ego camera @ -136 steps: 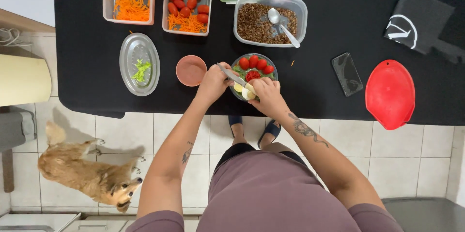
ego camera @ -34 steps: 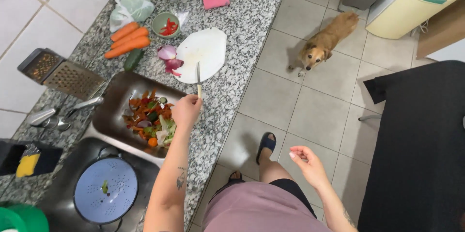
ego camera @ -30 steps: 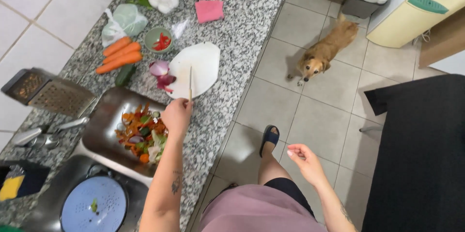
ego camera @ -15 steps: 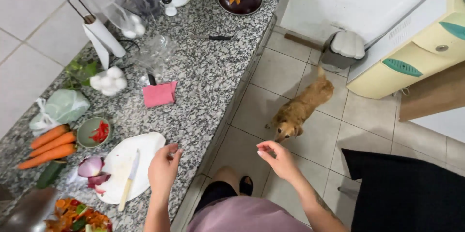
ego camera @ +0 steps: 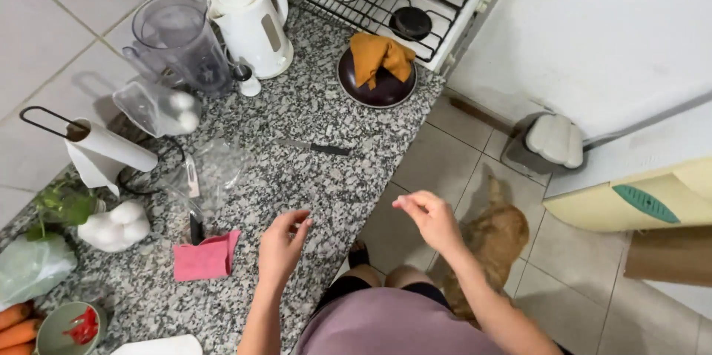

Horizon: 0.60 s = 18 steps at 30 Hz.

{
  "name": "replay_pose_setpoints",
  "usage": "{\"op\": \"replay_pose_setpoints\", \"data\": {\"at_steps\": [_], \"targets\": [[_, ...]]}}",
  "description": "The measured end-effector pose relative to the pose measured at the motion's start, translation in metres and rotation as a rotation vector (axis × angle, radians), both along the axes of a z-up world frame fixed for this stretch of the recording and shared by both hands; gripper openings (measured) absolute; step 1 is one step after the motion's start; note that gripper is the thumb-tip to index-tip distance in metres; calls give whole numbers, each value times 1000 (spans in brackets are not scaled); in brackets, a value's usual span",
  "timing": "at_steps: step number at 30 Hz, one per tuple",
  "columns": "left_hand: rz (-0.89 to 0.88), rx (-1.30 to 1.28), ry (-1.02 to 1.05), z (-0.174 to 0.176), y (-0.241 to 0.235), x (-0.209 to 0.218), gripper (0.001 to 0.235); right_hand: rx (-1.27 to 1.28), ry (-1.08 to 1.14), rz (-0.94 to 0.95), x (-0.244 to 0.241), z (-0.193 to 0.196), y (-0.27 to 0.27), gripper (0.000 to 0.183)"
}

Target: The person slices a red onion and a boiled egg on a cutting board using a knife. They then transfer the sliced onion and egg into a bowl containing lettuce and tomatoes, arranging the ingredients before placing a lid on the bowl.

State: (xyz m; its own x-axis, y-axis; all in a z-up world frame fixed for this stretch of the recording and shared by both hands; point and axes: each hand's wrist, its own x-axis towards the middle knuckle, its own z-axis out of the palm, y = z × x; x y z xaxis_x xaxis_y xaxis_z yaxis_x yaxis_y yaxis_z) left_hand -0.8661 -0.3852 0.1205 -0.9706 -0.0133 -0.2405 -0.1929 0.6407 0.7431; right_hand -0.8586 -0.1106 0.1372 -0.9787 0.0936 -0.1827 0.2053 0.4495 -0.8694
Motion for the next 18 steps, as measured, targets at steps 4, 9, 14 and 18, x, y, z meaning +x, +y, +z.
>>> {"op": "replay_pose_setpoints", "data": {"at_steps": [4,9,14,18], "targets": [[-4,41,-35,16,36,-19,23,164,9,-66,-114,16,19,26],[172,4,-105,2,52,-16,26,396,105,-47,-296,-43,62,23],[634,-35,-159,-12,83,27,25,670,153,88,-426,-120,82,63],[954,78,-225,-26,129,51,27,651,234,260,-480,-154,90,37]]}}
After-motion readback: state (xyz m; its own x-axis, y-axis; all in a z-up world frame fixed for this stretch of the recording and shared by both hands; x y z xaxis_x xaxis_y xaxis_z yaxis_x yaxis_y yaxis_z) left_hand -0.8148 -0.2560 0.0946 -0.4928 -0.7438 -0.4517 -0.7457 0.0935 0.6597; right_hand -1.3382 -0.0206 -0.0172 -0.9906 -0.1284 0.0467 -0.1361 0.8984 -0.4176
